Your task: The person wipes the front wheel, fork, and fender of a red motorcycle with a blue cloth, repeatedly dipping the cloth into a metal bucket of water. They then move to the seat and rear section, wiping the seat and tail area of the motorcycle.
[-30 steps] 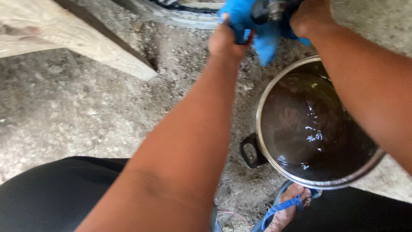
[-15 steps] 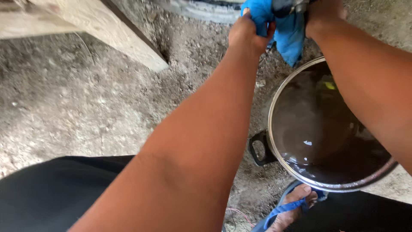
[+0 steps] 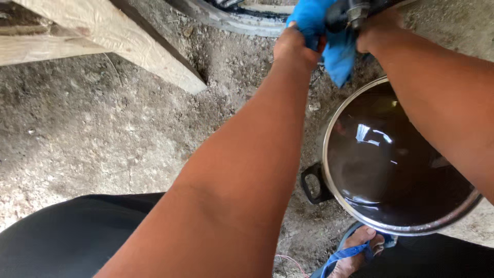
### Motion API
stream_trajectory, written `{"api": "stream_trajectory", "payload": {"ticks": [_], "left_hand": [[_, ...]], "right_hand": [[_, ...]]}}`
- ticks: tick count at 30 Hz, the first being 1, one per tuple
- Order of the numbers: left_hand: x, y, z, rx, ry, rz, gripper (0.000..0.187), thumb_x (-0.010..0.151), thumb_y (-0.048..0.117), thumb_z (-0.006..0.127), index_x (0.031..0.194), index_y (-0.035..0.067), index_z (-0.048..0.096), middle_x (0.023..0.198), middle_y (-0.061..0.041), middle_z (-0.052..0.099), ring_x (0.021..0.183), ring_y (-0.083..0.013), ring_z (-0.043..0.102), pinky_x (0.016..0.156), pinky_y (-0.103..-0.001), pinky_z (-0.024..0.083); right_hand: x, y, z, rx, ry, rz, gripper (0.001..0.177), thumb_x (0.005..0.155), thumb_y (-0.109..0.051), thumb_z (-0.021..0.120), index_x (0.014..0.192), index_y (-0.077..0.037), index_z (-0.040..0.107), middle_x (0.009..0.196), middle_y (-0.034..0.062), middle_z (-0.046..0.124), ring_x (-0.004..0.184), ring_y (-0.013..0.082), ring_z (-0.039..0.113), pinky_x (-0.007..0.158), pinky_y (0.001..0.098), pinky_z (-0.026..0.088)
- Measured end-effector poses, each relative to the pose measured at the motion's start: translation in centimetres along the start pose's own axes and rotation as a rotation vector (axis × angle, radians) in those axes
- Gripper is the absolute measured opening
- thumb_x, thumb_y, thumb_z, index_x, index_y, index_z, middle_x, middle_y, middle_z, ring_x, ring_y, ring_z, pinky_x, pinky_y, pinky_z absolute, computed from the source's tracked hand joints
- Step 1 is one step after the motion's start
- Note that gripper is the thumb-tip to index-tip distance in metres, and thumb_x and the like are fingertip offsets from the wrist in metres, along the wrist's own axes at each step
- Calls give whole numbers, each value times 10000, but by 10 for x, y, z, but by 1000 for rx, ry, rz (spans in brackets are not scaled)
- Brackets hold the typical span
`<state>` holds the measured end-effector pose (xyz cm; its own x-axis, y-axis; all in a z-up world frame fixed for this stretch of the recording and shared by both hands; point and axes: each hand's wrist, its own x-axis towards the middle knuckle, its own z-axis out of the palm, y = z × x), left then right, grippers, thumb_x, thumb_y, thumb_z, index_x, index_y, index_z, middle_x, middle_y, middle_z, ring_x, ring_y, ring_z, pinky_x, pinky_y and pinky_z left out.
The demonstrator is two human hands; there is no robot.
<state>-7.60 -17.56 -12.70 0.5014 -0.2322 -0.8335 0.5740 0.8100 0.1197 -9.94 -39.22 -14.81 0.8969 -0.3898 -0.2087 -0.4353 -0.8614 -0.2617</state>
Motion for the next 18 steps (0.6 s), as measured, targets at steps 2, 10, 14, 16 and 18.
{"api": "stream_trajectory", "payload": {"ticks": [2, 10, 14, 16, 18], "left_hand": [[-2, 7, -1, -13, 53, 3, 330, 1004, 347, 600, 1278, 172, 543, 1151, -141, 605, 932, -315, 596, 686, -476, 565], [-2, 53, -9, 159, 12, 11, 334, 975, 348, 603, 1242, 151, 575, 1176, -153, 639, 932, -329, 616, 673, -493, 577], [-25, 35, -3, 227, 77, 47, 324, 997, 341, 609, 1276, 184, 552, 1310, -151, 570, 1018, -335, 581, 675, -527, 578], [-42, 36, -11, 191, 122, 9, 307, 1016, 333, 598, 1290, 206, 546, 1331, -156, 550, 1048, -355, 577, 669, -519, 583], [-58, 51, -9, 209, 126, -1, 297, 1016, 342, 589, 1284, 218, 560, 1291, -173, 563, 1029, -390, 587, 630, -495, 585]], "right_hand": [[1, -8, 14, -22, -45, -24, 369, 900, -161, 686, 1215, 30, 658, 1161, 215, 716, 1044, 323, 679, 897, 474, 533], [10, -4, 4, -11, -144, 72, 381, 854, -145, 683, 1186, 40, 679, 1120, 220, 726, 994, 318, 689, 856, 466, 541], [0, -12, 0, 55, -195, 100, 387, 831, -138, 682, 1172, 45, 689, 1100, 223, 731, 969, 315, 694, 835, 462, 545], [-18, -18, -1, 92, -239, 112, 391, 820, -134, 681, 1165, 48, 694, 1090, 224, 733, 956, 314, 696, 824, 459, 547], [-44, -30, -7, 174, -283, 129, 394, 808, -130, 681, 1158, 50, 700, 1080, 225, 736, 944, 312, 699, 814, 457, 549]]}}
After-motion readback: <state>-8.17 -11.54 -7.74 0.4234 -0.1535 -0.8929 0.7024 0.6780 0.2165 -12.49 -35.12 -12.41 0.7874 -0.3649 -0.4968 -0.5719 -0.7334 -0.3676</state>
